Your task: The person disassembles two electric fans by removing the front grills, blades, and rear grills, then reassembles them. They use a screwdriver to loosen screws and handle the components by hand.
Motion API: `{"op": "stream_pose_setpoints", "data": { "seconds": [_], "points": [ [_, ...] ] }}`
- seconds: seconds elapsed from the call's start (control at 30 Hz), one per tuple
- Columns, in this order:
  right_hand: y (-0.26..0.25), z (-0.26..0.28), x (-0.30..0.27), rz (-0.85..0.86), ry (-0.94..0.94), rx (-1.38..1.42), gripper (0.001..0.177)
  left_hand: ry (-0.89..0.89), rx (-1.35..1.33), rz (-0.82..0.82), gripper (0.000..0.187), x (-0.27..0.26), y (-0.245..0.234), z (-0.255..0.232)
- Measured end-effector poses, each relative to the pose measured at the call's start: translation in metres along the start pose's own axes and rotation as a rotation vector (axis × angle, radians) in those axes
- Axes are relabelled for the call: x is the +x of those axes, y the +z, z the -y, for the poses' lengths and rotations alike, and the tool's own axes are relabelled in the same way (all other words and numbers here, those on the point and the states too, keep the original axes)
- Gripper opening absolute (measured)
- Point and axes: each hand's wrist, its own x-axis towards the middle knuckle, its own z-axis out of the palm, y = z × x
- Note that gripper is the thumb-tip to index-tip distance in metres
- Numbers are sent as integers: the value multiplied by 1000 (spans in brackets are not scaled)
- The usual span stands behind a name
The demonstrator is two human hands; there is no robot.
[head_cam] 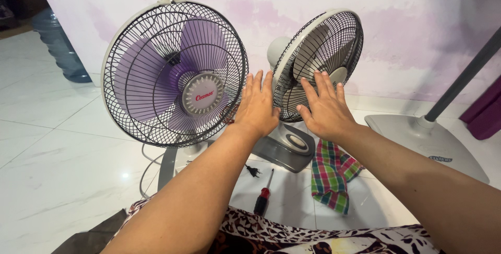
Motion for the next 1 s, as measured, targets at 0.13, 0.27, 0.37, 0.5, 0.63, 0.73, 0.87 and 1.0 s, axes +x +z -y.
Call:
{"op": "stream_pose_setpoints", "data": {
  "seconds": [0.13, 0.27, 0.37, 0.5, 0.63, 0.73, 0.87, 1.0],
  "points": [
    [1, 2, 0, -4, 71, 0, 79, 171, -124, 79, 79, 3, -6, 5],
    [3, 8, -1, 8, 63, 23, 82, 232, -110, 83, 78, 5, -10, 9],
    [5, 13, -2, 1, 59, 40, 83, 289, -142, 73, 78, 2, -13, 8],
    [9, 19, -5, 13, 62, 24, 85, 172, -177, 38, 81, 1, -19, 2],
    [12, 24, -6, -10, 121, 44, 89, 169, -102, 14, 81, 6, -25, -3],
    [15, 25, -5, -3, 149, 61, 90, 173, -169, 79, 80, 11, -34, -6],
    [20, 27, -7, -21, 175, 6, 92, 113, -163, 29, 82, 14, -46, -13],
    [25, 35, -8, -10, 236, 36, 98, 148, -71, 50, 78, 20, -51, -27]
  ]
}}
